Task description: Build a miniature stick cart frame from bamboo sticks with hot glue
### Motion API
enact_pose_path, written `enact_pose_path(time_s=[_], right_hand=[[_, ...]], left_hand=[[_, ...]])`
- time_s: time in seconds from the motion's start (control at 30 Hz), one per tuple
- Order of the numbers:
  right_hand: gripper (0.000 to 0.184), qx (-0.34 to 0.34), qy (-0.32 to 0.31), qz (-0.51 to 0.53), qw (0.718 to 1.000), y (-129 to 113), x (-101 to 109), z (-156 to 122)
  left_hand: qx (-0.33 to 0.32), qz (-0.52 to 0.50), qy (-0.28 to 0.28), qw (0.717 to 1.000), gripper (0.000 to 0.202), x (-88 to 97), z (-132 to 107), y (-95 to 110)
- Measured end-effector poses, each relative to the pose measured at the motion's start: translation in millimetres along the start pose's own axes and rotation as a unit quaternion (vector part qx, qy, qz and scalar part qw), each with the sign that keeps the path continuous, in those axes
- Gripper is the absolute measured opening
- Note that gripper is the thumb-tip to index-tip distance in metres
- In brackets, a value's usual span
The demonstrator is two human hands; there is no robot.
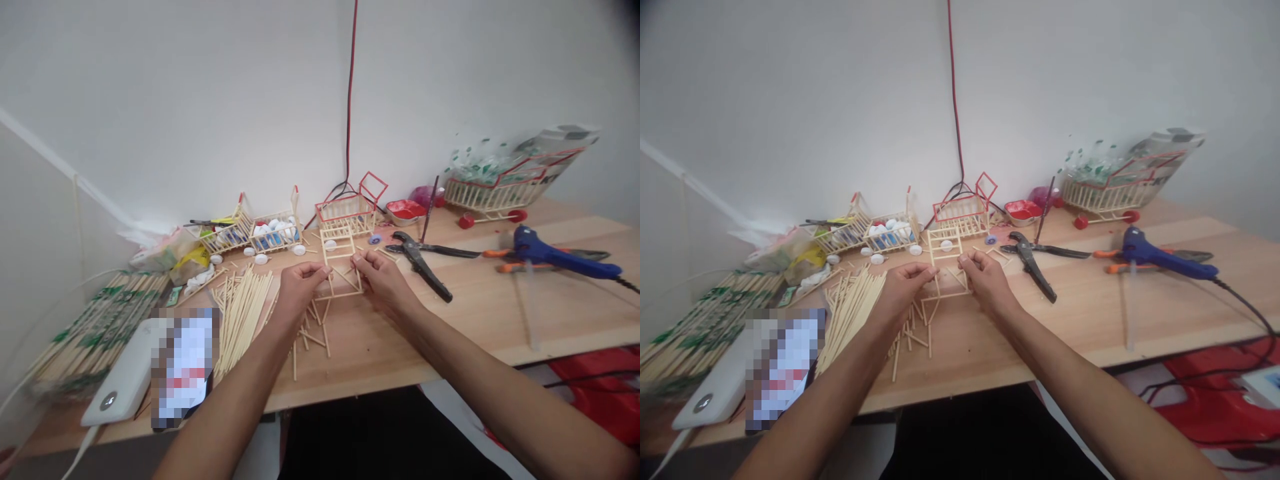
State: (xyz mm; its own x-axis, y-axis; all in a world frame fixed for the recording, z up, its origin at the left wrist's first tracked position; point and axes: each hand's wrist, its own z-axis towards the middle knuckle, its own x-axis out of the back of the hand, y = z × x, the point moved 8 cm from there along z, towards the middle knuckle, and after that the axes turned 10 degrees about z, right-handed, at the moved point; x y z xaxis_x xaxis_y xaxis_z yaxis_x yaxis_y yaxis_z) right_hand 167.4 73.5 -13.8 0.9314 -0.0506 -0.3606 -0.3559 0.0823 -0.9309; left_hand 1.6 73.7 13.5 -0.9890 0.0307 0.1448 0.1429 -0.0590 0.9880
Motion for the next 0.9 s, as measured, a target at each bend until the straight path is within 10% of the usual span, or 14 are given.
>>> enact_pose_path(time_s=[0.9], right_hand=[[0.041, -0.054, 0.002, 0.069, 0.996, 6.5, -2.9, 1.0]], left_hand=[[0.013, -0.016, 0.029, 0.999, 0.023, 6.5, 3.6, -5.5]])
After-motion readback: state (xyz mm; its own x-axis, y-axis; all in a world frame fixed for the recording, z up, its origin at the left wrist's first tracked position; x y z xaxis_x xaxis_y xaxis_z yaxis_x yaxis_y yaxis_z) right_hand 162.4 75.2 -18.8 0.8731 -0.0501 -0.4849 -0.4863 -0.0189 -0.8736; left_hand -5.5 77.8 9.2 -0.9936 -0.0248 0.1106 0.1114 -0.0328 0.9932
